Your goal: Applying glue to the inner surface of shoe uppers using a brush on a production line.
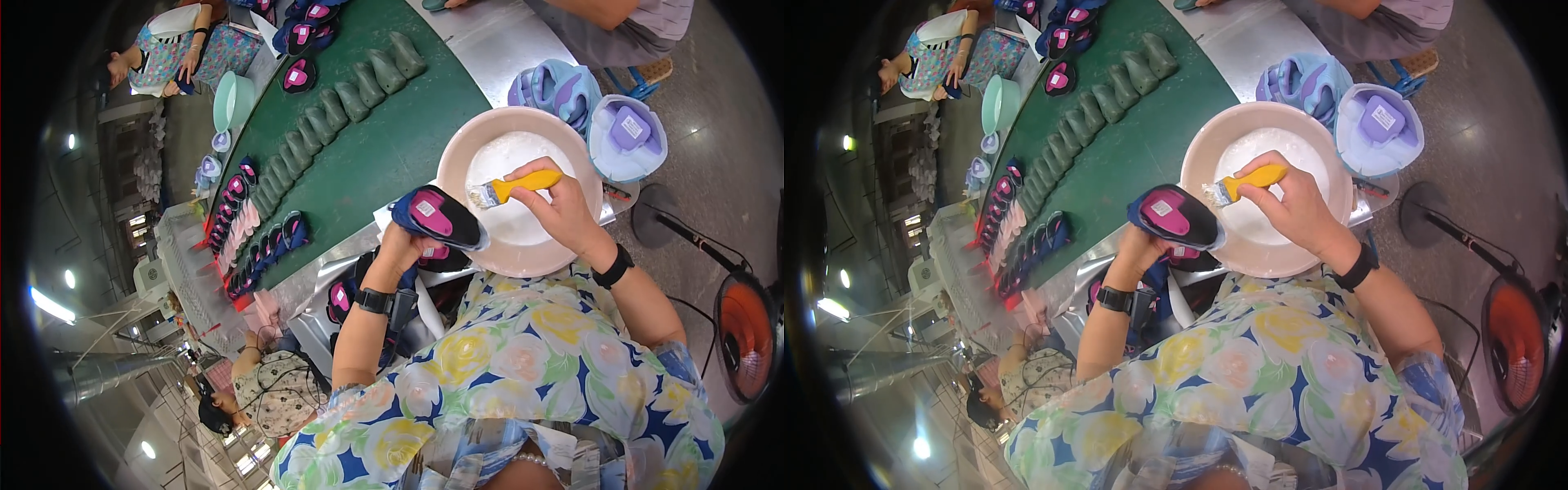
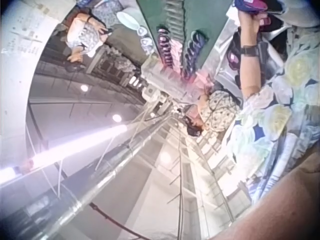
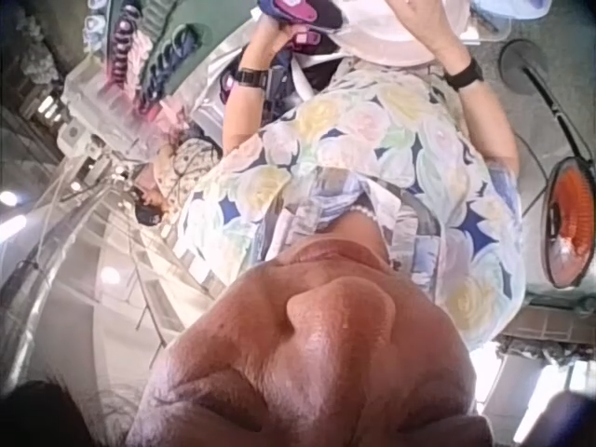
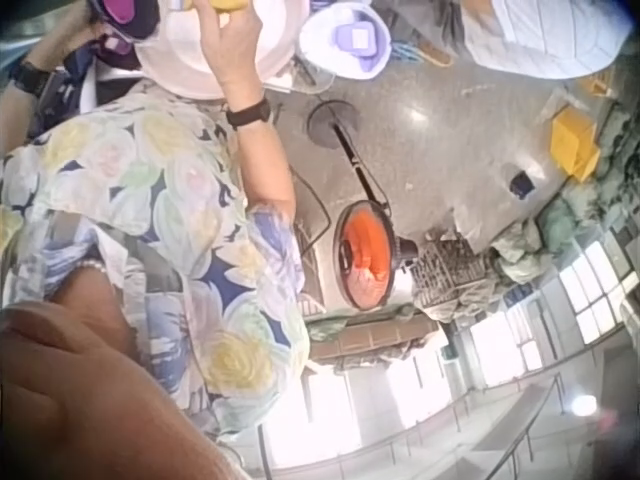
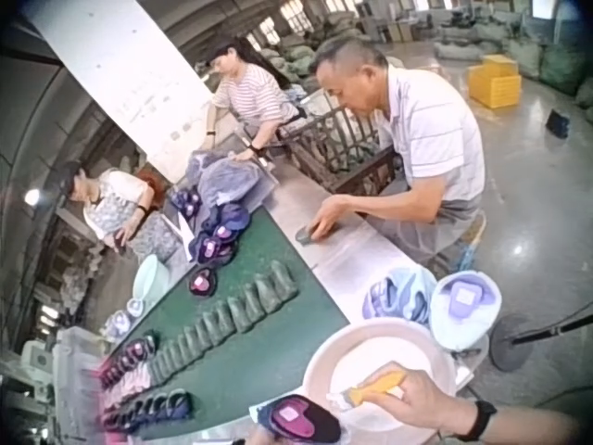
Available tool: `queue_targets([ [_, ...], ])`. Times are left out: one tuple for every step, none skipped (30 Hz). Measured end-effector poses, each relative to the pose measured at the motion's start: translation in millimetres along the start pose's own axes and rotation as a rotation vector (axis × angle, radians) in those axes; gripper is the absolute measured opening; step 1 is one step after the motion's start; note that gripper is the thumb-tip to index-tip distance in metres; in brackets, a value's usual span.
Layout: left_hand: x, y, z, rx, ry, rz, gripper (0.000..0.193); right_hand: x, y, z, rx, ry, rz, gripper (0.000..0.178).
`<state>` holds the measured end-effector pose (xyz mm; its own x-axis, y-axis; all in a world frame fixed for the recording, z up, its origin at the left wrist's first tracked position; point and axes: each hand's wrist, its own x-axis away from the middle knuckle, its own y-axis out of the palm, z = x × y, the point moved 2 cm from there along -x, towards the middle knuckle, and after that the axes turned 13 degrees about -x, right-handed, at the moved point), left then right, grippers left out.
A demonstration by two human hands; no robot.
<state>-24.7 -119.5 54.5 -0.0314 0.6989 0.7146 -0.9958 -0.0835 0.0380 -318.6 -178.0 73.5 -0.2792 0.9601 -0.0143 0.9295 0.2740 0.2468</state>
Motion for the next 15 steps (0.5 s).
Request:
queue_targets([
  [-2.0,6.7,-10.9,0.218,-0.162,-0.109,0.036,0.5,2.5,-3.2,0.021,-0.026,-0.038,0.018],
  [-3.1,15.7,-20.0,0.436,-0.325,-0.217,0.039,0.5,5.4,-4.3,0.041,-0.053,-0.077,0.018],
  [-0.7,29.0,-22.9,0.479,-0.38,-0.203,0.042,0.3,8.3,-2.6,0.041,-0.05,-0.072,0.018],
  [4.4,38.8,-24.9,0.522,-0.436,-0.188,0.046,-0.1,14.2,-1.1,0.043,-0.14,-0.122,0.02],
  [8.6,43.6,-23.6,0.696,-0.425,-0.611,0.049,-1.1,20.0,-2.0,0.045,-0.23,-0.173,0.021],
  [8.6,51.0,-32.7,0.644,-0.462,-0.522,0.048,-3.7,25.2,-3.1,0.047,-0.229,-0.167,0.021],
  [11.0,55.0,-39.3,0.57,-0.52,-0.408,0.049,-6.4,33.3,-5.9,0.045,-0.293,-0.251,0.021],
  [19.7,66.3,-27.6,0.495,-0.573,-0.292,0.049,-8.5,41.3,-8.6,0.041,-0.359,-0.338,0.022],
  [17.2,61.7,-36.8,0.493,-0.574,-0.293,0.049,-9.6,47.5,-10.6,0.081,-0.387,-0.369,0.02],
  [11.7,54.7,-50.5,0.572,-0.525,-0.452,0.048,-10.8,47.6,-6.0,0.081,-0.388,-0.367,0.02],
  [10.9,54.7,-49.4,0.65,-0.47,-0.61,0.048,-15.1,49.6,0.3,0.169,-0.418,-0.372,0.019],
  [10.7,53.1,-49.9,0.649,-0.467,-0.609,0.048,-17.3,50.6,4.1,0.257,-0.449,-0.378,0.017],
  [10.4,50.9,-49.8,0.719,-0.483,-0.529,0.052,-17.3,46.4,6.5,0.232,-0.338,-0.36,0.017],
  [11.0,49.3,-49.1,0.793,-0.495,-0.445,0.056,-17.4,44.8,6.9,0.231,-0.34,-0.367,0.017],
  [7.0,45.3,-50.2,0.811,-0.479,-0.489,0.054,-18.7,42.7,9.6,0.241,-0.241,-0.358,0.018],
])
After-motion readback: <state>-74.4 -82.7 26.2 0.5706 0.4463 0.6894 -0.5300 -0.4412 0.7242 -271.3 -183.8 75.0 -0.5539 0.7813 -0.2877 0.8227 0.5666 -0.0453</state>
